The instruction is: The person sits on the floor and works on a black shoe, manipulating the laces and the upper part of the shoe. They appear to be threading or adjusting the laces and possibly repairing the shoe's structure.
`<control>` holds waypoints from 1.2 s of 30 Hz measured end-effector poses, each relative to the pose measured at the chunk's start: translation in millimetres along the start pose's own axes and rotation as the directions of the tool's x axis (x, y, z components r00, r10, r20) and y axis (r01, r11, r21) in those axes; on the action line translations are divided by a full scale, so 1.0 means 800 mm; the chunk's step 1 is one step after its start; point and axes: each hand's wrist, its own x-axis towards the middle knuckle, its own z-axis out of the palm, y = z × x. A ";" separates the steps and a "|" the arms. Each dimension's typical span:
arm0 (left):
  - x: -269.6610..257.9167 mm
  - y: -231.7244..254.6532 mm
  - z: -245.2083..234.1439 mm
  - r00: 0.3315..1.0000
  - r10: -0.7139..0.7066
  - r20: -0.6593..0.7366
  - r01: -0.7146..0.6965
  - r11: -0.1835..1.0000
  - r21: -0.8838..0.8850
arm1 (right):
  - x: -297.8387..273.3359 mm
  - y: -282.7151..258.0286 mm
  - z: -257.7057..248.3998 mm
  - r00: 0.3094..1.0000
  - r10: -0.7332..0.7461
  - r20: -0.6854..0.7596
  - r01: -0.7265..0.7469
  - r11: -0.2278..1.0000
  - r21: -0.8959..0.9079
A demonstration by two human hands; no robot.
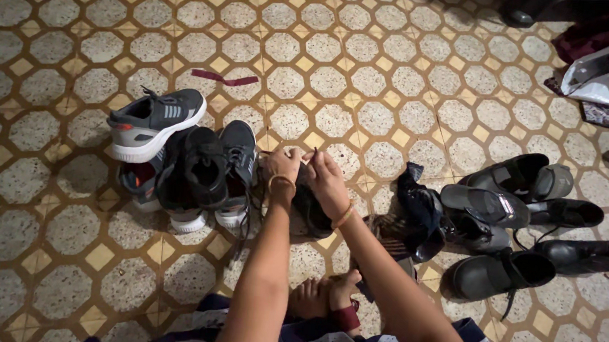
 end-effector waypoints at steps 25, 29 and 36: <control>0.093 0.099 0.057 0.983 -0.136 0.120 0.121 0.985 0.124 | -0.119 -0.052 0.017 0.915 -0.116 0.387 0.396 0.438 -0.807; 0.142 0.062 -0.038 0.985 -0.155 0.069 0.141 0.974 0.180 | -0.148 -0.011 0.044 0.890 -0.194 0.413 0.442 0.591 -0.675; 0.129 -0.020 -0.011 0.999 -0.037 0.037 0.032 0.992 0.123 | -0.109 -0.020 -0.042 0.999 0.012 0.045 0.013 0.851 -0.526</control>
